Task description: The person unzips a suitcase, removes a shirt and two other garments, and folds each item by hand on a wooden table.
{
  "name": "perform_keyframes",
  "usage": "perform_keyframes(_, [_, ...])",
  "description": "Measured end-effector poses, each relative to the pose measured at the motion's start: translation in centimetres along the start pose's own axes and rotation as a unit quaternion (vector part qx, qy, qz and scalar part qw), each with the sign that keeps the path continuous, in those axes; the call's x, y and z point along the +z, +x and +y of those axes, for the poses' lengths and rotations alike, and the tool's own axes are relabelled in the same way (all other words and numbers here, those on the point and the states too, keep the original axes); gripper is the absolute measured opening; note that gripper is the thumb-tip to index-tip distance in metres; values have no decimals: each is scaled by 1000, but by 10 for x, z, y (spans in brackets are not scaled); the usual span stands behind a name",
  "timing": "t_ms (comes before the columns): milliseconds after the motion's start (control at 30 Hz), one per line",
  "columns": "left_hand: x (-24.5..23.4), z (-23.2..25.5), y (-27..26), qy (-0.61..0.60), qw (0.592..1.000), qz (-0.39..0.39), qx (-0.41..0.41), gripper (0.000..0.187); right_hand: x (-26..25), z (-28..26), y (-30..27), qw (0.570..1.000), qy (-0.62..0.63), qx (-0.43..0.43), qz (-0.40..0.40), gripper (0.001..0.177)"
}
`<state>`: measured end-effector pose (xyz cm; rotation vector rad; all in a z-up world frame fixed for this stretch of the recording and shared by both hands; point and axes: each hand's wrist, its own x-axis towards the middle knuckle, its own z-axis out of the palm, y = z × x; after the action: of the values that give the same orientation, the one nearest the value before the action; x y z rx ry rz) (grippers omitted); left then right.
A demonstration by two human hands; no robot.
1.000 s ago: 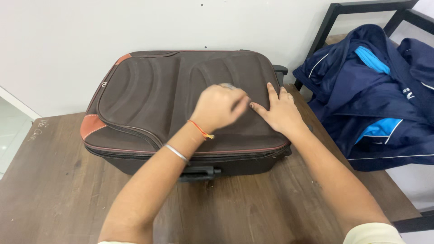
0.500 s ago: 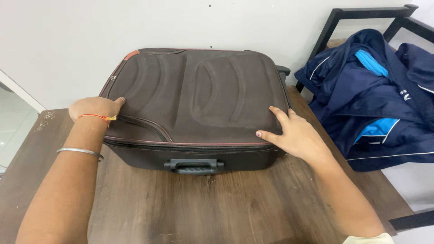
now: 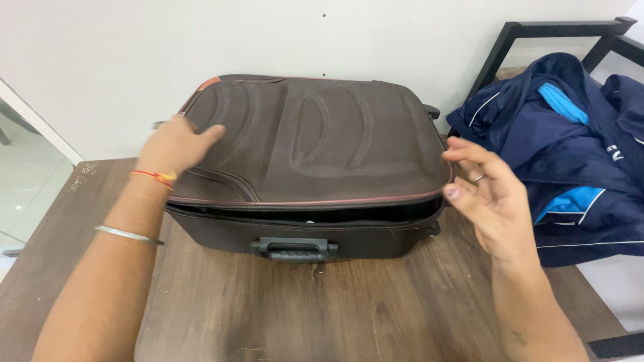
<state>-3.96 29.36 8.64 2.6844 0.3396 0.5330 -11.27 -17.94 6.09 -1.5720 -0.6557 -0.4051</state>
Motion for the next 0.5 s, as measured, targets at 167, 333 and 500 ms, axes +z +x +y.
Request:
perform_keyframes(167, [20,109,-88,-107,894,248,358,50,8,9,19,972,44,-226,44,40])
perform_keyframes(333, [70,138,-97,152,662,326,658,26,21,45,79,869,-232,-431,78,60])
perform_keyframes(500, [119,113,1,259,806,166,506,53,-4,110,160,668,-520,-502,175,65])
